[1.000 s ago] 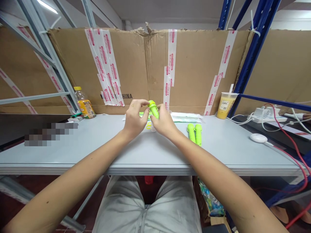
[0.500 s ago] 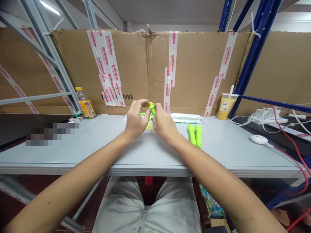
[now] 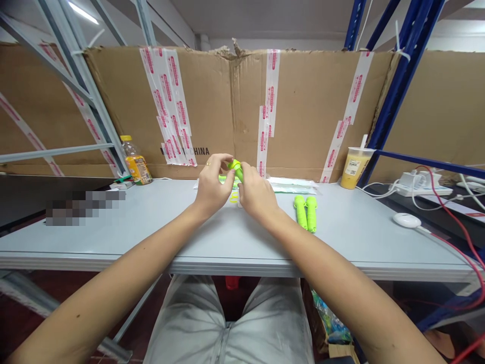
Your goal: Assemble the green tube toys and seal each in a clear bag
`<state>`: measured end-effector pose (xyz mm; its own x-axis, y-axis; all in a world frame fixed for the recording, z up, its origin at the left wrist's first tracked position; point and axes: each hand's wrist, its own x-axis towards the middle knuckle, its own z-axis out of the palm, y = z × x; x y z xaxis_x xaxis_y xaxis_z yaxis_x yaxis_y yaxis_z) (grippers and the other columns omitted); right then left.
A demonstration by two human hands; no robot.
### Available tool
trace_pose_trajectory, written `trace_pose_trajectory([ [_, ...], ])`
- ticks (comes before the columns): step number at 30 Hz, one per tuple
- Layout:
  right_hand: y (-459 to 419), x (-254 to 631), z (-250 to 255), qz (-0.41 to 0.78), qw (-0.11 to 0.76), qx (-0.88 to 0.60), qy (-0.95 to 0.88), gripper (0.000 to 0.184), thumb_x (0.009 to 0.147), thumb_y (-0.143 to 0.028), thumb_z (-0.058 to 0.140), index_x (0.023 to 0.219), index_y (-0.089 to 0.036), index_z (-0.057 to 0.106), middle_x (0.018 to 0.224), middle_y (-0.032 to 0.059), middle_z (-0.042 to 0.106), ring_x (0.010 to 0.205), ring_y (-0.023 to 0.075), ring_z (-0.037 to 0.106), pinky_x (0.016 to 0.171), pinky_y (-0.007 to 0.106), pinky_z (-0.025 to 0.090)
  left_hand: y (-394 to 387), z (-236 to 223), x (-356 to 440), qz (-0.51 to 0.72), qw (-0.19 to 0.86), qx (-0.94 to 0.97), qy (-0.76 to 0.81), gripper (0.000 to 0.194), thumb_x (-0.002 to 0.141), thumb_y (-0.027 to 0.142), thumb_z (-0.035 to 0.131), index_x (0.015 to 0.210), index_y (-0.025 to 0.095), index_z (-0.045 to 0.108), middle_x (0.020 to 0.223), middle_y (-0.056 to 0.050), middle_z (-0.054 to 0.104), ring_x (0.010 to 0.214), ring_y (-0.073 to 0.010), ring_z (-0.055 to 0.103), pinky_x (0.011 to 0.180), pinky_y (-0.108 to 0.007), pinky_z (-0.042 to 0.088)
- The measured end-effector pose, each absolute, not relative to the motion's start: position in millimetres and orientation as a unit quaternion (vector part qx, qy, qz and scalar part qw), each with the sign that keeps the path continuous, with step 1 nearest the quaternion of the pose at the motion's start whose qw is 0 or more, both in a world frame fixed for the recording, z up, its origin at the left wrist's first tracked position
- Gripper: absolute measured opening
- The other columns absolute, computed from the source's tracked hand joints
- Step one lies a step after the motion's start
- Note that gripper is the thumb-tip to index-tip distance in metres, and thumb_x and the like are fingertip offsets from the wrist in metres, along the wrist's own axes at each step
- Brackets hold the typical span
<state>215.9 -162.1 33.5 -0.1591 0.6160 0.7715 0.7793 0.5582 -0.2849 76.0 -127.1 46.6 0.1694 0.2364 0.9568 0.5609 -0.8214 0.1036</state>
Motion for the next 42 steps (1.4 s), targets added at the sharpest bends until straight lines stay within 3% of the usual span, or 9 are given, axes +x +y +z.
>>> trace_pose_trajectory([
  [4,-163,216,35,-0.098,0.447,-0.468,-0.756,0.045,0.087,-0.013,0.047,0.131,-0.022,0.047,0.122,0.0161,0.061,0.108,0.0329,0.060,0.084,0.045,0.048,-130,46,78,-0.565,0.178,-0.760,-0.268,0.029,0.087,0.011,0.059,0.113,0.022,0.053,0.103,-0.006,0.067,0.097,-0.0216,0.059,0.086,-0.039,0.048],
  [16,-165,212,34,-0.112,0.432,-0.517,-0.731,0.031,0.092,-0.023,0.048,0.122,-0.017,0.048,0.119,0.0169,0.059,0.099,0.0303,0.060,0.076,0.040,0.047,-136,44,84,-0.618,0.083,-0.734,-0.268,0.029,0.082,0.001,0.058,0.103,0.022,0.056,0.093,-0.004,0.067,0.093,-0.0177,0.060,0.078,-0.033,0.050],
  [28,-157,217,33,-0.031,0.494,-0.465,-0.734,0.012,0.090,-0.026,0.048,0.100,-0.021,0.049,0.099,0.0112,0.057,0.090,0.0258,0.056,0.077,0.038,0.045,-126,41,78,-0.601,0.216,-0.742,-0.203,0.030,0.086,0.007,0.054,0.111,0.023,0.047,0.104,-0.007,0.059,0.097,-0.0206,0.055,0.082,-0.036,0.049],
  [34,-157,216,31,-0.027,0.499,-0.461,-0.733,0.010,0.088,-0.026,0.050,0.097,-0.022,0.046,0.100,0.0112,0.056,0.092,0.0266,0.055,0.080,0.040,0.045,-130,43,81,-0.604,0.204,-0.752,-0.167,0.043,0.082,0.000,0.048,0.117,0.024,0.041,0.108,-0.008,0.051,0.101,-0.0198,0.054,0.080,-0.034,0.051],
  [42,-158,216,31,-0.029,0.489,-0.463,-0.739,0.012,0.086,-0.023,0.053,0.094,-0.022,0.044,0.101,0.0122,0.057,0.095,0.0280,0.054,0.082,0.043,0.045,-125,41,79,-0.603,0.207,-0.743,-0.204,0.040,0.082,0.000,0.050,0.112,0.024,0.039,0.100,-0.005,0.050,0.088,-0.0168,0.056,0.075,-0.032,0.050],
])
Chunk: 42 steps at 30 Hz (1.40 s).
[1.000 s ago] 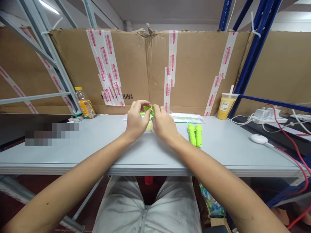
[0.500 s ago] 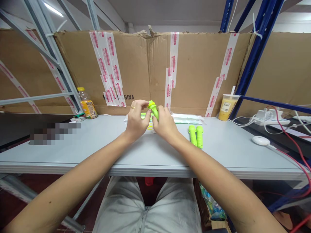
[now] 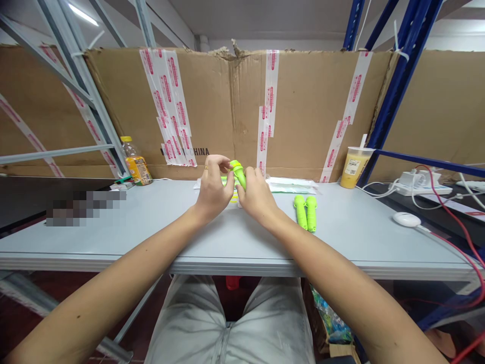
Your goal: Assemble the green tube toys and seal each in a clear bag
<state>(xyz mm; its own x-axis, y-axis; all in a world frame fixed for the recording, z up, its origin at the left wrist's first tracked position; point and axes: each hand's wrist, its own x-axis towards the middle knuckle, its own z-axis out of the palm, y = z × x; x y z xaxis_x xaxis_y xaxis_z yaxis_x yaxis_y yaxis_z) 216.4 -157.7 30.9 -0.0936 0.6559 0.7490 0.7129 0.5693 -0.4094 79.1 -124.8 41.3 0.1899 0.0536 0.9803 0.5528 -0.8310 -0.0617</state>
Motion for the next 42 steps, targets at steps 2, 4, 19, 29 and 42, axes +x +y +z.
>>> trace_pose_trajectory([
  [2,-159,216,31,-0.030,0.489,-0.468,-0.736,0.012,0.086,-0.023,0.052,0.092,-0.023,0.043,0.100,0.0121,0.056,0.094,0.0279,0.054,0.082,0.043,0.045,-125,41,80,-0.607,0.209,-0.738,-0.206,0.039,0.082,0.000,0.049,0.111,0.024,0.040,0.099,-0.005,0.050,0.087,-0.0167,0.055,0.075,-0.032,0.050],
  [4,-160,215,32,-0.033,0.491,-0.472,-0.731,0.012,0.086,-0.023,0.052,0.091,-0.023,0.042,0.099,0.0120,0.056,0.093,0.0277,0.054,0.081,0.043,0.045,-125,40,81,-0.611,0.220,-0.733,-0.203,0.038,0.083,0.000,0.049,0.111,0.025,0.040,0.100,-0.005,0.050,0.090,-0.0174,0.055,0.076,-0.033,0.051],
  [19,-155,217,29,-0.044,0.494,-0.469,-0.731,0.013,0.084,-0.022,0.053,0.090,-0.023,0.042,0.097,0.0105,0.055,0.090,0.0260,0.052,0.079,0.041,0.045,-130,40,85,-0.634,0.086,-0.715,-0.282,0.032,0.082,0.003,0.056,0.101,0.024,0.041,0.091,-0.002,0.058,0.085,-0.0158,0.060,0.079,-0.033,0.050],
  [29,-165,215,38,-0.052,0.490,-0.501,-0.712,0.013,0.086,-0.027,0.052,0.094,-0.023,0.043,0.097,0.0108,0.057,0.087,0.0261,0.054,0.073,0.039,0.044,-131,48,79,-0.633,0.120,-0.721,-0.256,0.023,0.085,0.011,0.058,0.104,0.023,0.053,0.103,-0.007,0.057,0.093,-0.0190,0.058,0.082,-0.036,0.052],
  [42,-170,212,37,-0.096,0.449,-0.516,-0.723,0.014,0.090,-0.025,0.045,0.102,-0.021,0.041,0.088,0.0105,0.065,0.069,0.0236,0.057,0.061,0.033,0.036,-128,47,78,-0.639,0.074,-0.718,-0.266,0.005,0.090,0.015,0.059,0.092,0.019,0.060,0.113,-0.010,0.061,0.112,-0.0220,0.060,0.096,-0.043,0.052],
])
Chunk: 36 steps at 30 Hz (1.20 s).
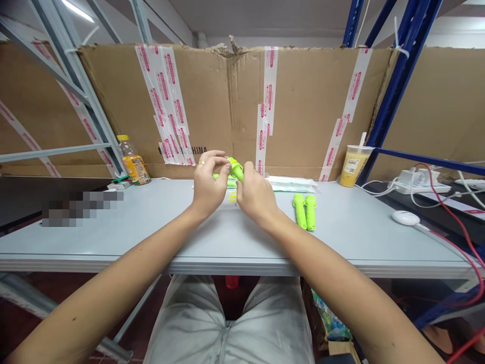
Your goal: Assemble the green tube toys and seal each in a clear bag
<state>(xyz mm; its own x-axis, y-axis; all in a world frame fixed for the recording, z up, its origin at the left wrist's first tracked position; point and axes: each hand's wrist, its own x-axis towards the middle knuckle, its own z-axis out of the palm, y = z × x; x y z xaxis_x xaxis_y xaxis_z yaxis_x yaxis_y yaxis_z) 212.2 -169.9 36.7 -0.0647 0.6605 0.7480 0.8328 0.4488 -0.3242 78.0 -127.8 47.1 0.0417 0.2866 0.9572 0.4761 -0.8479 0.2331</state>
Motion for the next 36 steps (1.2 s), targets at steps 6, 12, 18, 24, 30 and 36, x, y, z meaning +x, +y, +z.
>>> trace_pose_trajectory([
  [6,-170,209,35,-0.129,0.413,-0.540,-0.722,0.010,0.091,-0.019,0.041,0.101,-0.020,0.041,0.097,0.0155,0.064,0.072,0.0245,0.058,0.062,0.035,0.038,-119,46,79,-0.642,0.048,-0.696,-0.318,0.009,0.087,0.009,0.058,0.085,0.017,0.060,0.110,-0.011,0.059,0.109,-0.0232,0.059,0.089,-0.042,0.053],
  [12,-168,208,33,-0.139,0.411,-0.527,-0.731,0.015,0.088,-0.015,0.041,0.102,-0.021,0.040,0.096,0.0146,0.063,0.071,0.0244,0.056,0.062,0.037,0.041,-112,47,77,-0.639,0.033,-0.697,-0.323,0.013,0.087,0.013,0.059,0.076,0.019,0.058,0.087,-0.005,0.058,0.089,-0.0205,0.058,0.079,-0.038,0.050],
  [18,-167,209,33,-0.115,0.412,-0.528,-0.734,0.015,0.089,-0.019,0.044,0.102,-0.022,0.038,0.095,0.0135,0.064,0.070,0.0242,0.056,0.063,0.036,0.040,-112,47,78,-0.618,0.060,-0.728,-0.291,0.019,0.093,0.016,0.052,0.075,0.020,0.050,0.091,-0.007,0.054,0.085,-0.0201,0.055,0.078,-0.038,0.049],
  [24,-164,215,36,-0.080,0.428,-0.522,-0.733,0.020,0.086,-0.019,0.046,0.105,-0.021,0.040,0.098,0.0137,0.065,0.078,0.0266,0.059,0.067,0.037,0.041,-113,46,76,-0.607,0.076,-0.742,-0.274,0.019,0.095,0.021,0.051,0.077,0.021,0.049,0.091,-0.007,0.053,0.085,-0.0205,0.054,0.077,-0.038,0.048],
  [30,-158,220,38,-0.013,0.483,-0.458,-0.746,0.024,0.084,-0.022,0.052,0.107,-0.021,0.048,0.104,0.0114,0.065,0.091,0.0263,0.060,0.075,0.037,0.043,-116,46,76,-0.637,0.071,-0.712,-0.286,0.016,0.096,0.025,0.053,0.081,0.021,0.053,0.089,-0.005,0.054,0.083,-0.0190,0.055,0.072,-0.035,0.047],
  [36,-160,218,40,0.037,0.507,-0.447,-0.736,0.007,0.087,-0.029,0.050,0.084,-0.022,0.050,0.082,0.0031,0.059,0.078,0.0210,0.055,0.069,0.032,0.041,-122,49,73,-0.621,0.088,-0.735,-0.259,0.018,0.094,0.016,0.050,0.077,0.021,0.050,0.086,-0.004,0.052,0.079,-0.0178,0.053,0.070,-0.034,0.046],
])
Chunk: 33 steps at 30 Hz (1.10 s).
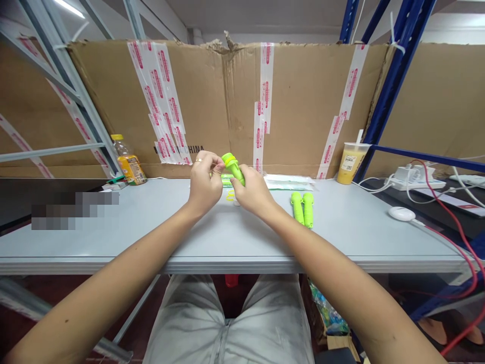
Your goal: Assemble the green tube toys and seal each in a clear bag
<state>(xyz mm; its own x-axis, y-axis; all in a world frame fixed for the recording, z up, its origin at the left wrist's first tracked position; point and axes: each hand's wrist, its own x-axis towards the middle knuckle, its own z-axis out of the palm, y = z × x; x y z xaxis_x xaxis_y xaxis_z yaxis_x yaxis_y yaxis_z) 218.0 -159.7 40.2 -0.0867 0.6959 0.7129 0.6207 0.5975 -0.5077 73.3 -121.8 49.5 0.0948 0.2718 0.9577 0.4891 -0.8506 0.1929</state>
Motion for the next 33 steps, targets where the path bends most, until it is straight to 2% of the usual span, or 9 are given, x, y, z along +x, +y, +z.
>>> trace_pose_trajectory([
  [4,-160,219,40,0.074,0.489,-0.450,-0.744,0.007,0.087,-0.029,0.051,0.088,-0.022,0.052,0.078,0.0015,0.059,0.073,0.0204,0.056,0.065,0.031,0.039,-121,51,70,-0.608,0.092,-0.753,-0.235,0.018,0.092,0.011,0.049,0.077,0.021,0.050,0.089,-0.006,0.050,0.084,-0.0191,0.053,0.072,-0.035,0.047],
  [12,-162,221,38,-0.008,0.455,-0.474,-0.754,0.014,0.089,-0.024,0.049,0.102,-0.021,0.051,0.089,0.0089,0.066,0.079,0.0259,0.059,0.070,0.035,0.041,-127,51,74,-0.627,0.118,-0.730,-0.244,0.004,0.092,0.017,0.055,0.091,0.021,0.058,0.094,-0.006,0.055,0.089,-0.0183,0.057,0.079,-0.035,0.051],
  [18,-161,212,33,-0.007,0.488,-0.468,-0.737,0.016,0.088,-0.021,0.044,0.104,-0.019,0.047,0.099,0.0143,0.062,0.089,0.0286,0.058,0.074,0.038,0.043,-129,49,79,-0.626,0.179,-0.720,-0.241,0.014,0.095,0.015,0.050,0.094,0.020,0.063,0.102,-0.007,0.055,0.093,-0.0174,0.057,0.085,-0.036,0.051],
  [23,-162,209,30,0.049,0.492,-0.468,-0.733,0.018,0.087,-0.023,0.046,0.105,-0.020,0.045,0.098,0.0127,0.063,0.086,0.0280,0.058,0.074,0.039,0.044,-127,49,79,-0.631,0.135,-0.720,-0.255,0.012,0.091,0.013,0.054,0.086,0.019,0.063,0.098,-0.007,0.055,0.092,-0.0173,0.058,0.085,-0.036,0.053],
  [29,-160,214,27,0.001,0.468,-0.469,-0.749,0.023,0.087,-0.021,0.044,0.109,-0.018,0.043,0.107,0.0168,0.062,0.095,0.0300,0.059,0.079,0.041,0.044,-123,57,73,-0.613,-0.018,-0.728,-0.306,0.006,0.083,0.011,0.062,0.081,0.016,0.065,0.099,-0.007,0.055,0.089,-0.0164,0.060,0.079,-0.033,0.055],
  [33,-163,214,29,-0.017,0.457,-0.477,-0.750,0.022,0.086,-0.020,0.044,0.108,-0.020,0.042,0.104,0.0151,0.063,0.091,0.0292,0.059,0.076,0.040,0.044,-122,59,72,-0.603,0.000,-0.735,-0.310,0.016,0.082,0.003,0.054,0.077,0.017,0.060,0.094,-0.006,0.055,0.088,-0.0172,0.058,0.080,-0.034,0.053],
])
